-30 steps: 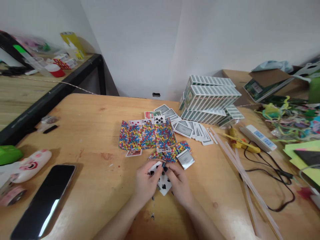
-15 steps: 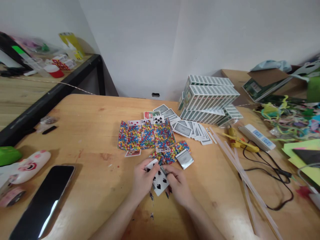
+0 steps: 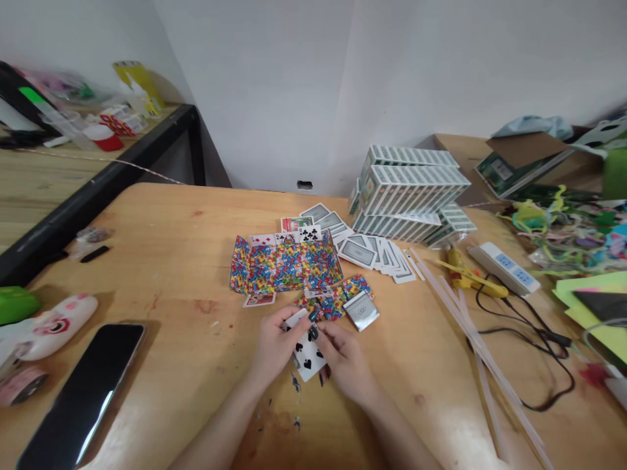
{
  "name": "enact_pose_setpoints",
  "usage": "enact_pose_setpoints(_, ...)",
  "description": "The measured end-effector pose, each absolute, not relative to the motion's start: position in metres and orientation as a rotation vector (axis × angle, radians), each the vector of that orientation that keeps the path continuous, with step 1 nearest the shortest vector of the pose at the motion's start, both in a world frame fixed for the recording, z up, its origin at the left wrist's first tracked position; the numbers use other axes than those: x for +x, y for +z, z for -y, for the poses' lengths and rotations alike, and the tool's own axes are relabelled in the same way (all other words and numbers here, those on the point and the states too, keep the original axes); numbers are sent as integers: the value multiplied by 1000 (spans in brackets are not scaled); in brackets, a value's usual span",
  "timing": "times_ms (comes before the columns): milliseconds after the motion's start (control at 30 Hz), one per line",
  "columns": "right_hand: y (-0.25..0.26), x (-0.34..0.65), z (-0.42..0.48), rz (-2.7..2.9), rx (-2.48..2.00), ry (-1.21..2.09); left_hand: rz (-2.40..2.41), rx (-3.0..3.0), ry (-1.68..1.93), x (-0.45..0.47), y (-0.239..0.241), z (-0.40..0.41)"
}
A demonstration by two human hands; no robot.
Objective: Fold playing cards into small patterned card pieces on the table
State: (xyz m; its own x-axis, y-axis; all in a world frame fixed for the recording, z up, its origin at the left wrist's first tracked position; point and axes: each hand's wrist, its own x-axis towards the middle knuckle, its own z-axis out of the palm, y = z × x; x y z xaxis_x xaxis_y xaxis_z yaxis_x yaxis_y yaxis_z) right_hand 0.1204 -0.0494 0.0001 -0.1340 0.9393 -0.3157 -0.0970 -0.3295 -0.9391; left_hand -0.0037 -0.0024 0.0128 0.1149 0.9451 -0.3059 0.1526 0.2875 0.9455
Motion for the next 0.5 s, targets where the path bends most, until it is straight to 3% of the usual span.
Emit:
enact_pose_setpoints(167,6,120,49,911,-1241,1466,-1137,933,944,-6,10,2)
enact_pose_setpoints(500,8,135,43,985,-1295,1384,-1195,1460,824,-12,7,10)
